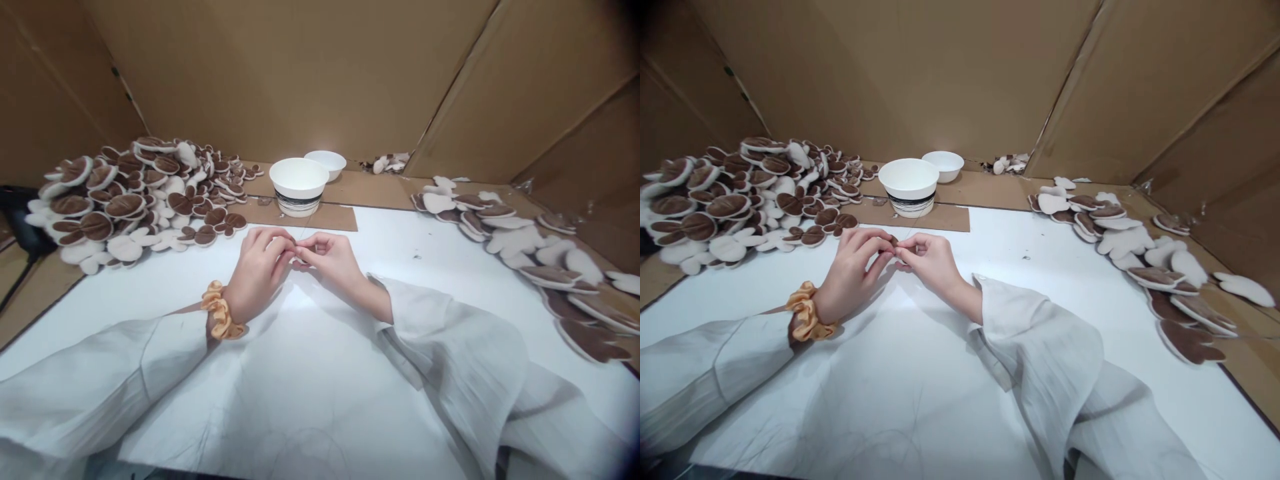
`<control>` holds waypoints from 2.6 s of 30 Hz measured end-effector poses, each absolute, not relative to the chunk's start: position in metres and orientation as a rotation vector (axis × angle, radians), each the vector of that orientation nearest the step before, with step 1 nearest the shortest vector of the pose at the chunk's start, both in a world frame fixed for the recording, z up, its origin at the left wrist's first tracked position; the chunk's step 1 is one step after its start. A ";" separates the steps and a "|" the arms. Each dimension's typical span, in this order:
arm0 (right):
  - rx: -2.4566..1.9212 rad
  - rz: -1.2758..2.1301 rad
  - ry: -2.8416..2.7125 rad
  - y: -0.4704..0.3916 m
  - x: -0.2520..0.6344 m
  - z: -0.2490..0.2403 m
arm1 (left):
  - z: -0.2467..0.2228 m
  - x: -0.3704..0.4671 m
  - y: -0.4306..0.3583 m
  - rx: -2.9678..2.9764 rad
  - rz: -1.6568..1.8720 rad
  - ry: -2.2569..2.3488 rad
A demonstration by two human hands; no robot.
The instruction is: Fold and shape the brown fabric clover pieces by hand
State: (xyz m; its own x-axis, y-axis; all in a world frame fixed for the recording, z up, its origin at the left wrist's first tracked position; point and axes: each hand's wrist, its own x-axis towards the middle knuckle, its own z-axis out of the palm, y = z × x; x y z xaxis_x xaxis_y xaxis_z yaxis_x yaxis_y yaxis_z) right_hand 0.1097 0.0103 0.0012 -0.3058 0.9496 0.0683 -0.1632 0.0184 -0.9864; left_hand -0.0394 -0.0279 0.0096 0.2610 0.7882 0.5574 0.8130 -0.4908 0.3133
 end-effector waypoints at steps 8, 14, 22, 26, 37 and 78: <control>-0.867 1.415 -1.581 0.004 0.115 -0.004 | 0.025 -0.046 -0.015 -2.539 -1.032 -1.719; -0.838 1.270 -1.775 0.001 0.118 -0.006 | 0.032 -0.054 -0.005 -2.788 -1.075 -1.904; -0.776 1.123 -1.853 -0.005 0.120 0.001 | 0.023 -0.064 0.009 -3.232 -1.511 -2.075; -0.779 1.118 -1.767 -0.005 0.120 0.002 | 0.013 -0.062 0.011 -3.236 -1.620 -2.066; -0.843 1.203 -1.371 0.005 0.120 0.005 | 0.015 -0.047 -0.019 -2.815 -1.247 -1.836; -0.725 0.973 -1.390 -0.005 0.116 0.007 | 0.018 -0.036 -0.023 -2.906 -1.728 -1.857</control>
